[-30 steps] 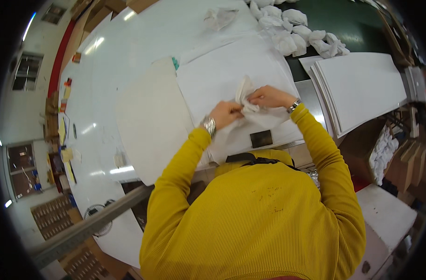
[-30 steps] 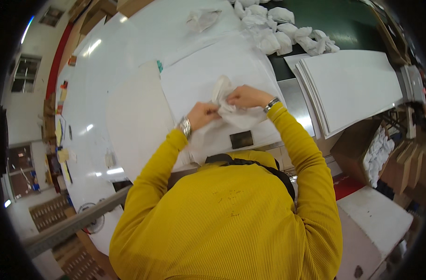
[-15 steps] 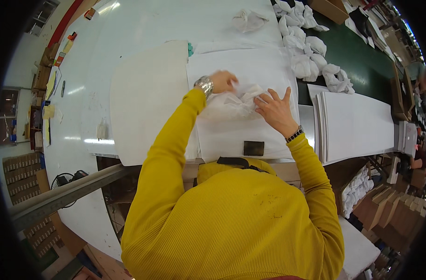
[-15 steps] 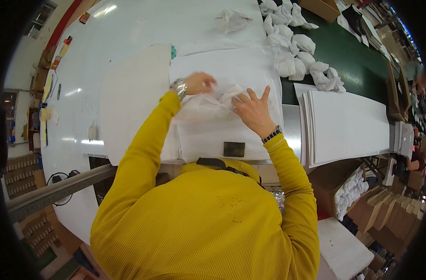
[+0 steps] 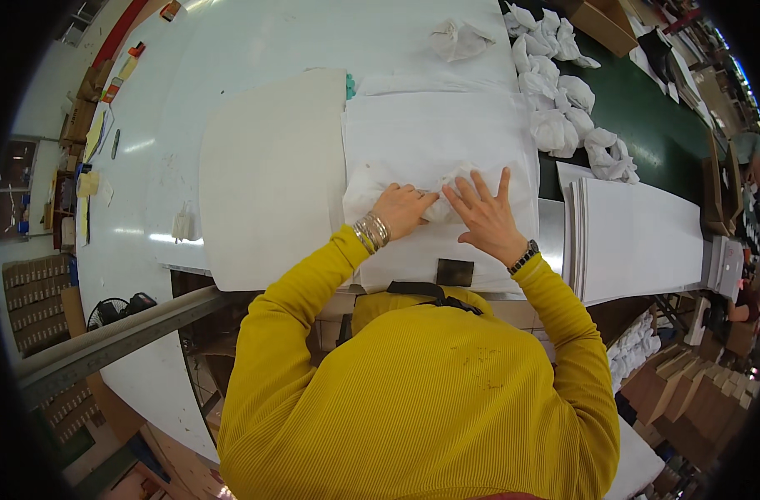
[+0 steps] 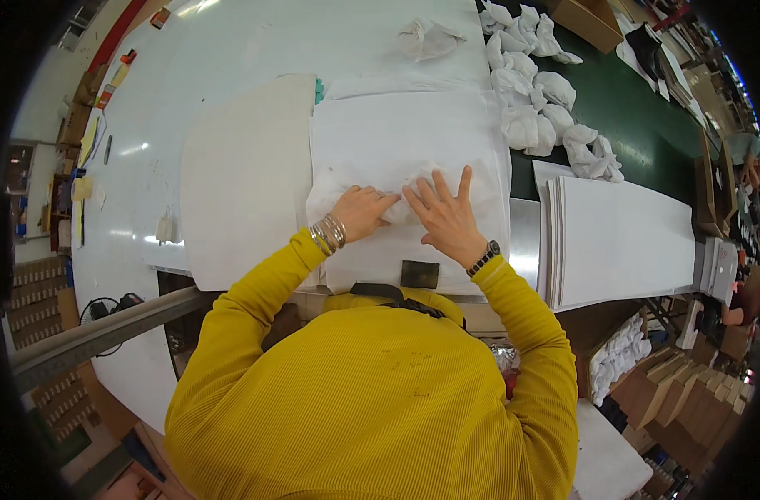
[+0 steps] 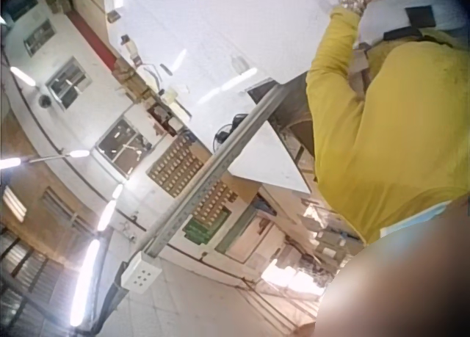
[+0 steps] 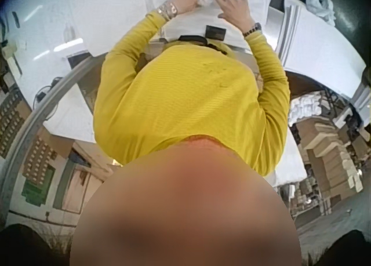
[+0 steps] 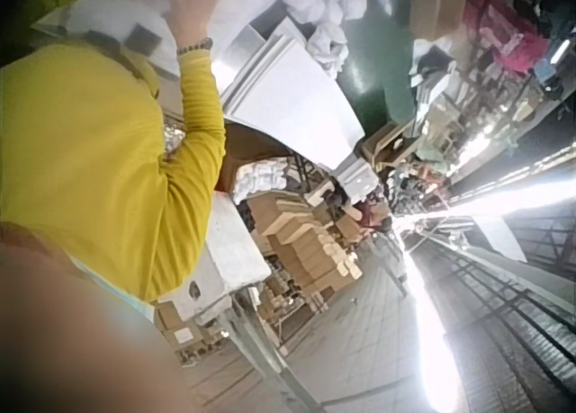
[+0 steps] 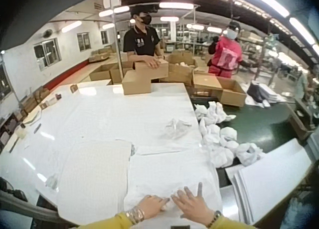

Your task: Wraps batches of white shoe insoles or lining material in tissue paper at a workstation.

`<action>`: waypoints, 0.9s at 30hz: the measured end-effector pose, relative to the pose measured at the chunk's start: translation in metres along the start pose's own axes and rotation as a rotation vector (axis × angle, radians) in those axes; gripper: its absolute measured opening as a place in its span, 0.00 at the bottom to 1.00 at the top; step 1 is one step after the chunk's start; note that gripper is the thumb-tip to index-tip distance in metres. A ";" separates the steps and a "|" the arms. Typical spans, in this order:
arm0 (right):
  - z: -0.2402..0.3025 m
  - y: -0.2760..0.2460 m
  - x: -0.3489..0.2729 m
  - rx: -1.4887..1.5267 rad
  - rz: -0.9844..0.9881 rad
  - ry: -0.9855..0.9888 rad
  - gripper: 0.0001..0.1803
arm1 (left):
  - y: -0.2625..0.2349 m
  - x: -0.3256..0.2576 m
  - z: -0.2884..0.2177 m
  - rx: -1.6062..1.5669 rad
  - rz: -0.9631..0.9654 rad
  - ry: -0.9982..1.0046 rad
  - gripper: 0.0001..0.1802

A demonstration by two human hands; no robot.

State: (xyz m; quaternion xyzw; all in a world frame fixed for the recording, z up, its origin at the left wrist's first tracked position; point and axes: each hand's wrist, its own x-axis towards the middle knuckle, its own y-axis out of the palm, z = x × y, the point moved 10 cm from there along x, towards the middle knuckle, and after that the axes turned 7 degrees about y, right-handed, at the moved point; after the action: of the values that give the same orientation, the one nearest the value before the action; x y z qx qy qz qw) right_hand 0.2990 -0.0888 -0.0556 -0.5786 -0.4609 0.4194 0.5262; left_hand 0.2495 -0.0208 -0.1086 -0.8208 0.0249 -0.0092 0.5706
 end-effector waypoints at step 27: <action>-0.085 0.062 0.065 0.261 0.005 0.345 0.17 | -0.056 0.018 -0.008 0.106 -0.519 -0.005 0.18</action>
State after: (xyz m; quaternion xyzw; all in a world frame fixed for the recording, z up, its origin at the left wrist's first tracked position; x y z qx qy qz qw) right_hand 0.4018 -0.0459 -0.1097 -0.5698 -0.3043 0.3717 0.6668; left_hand 0.2693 -0.0095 -0.0539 -0.7686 -0.1884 -0.1545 0.5916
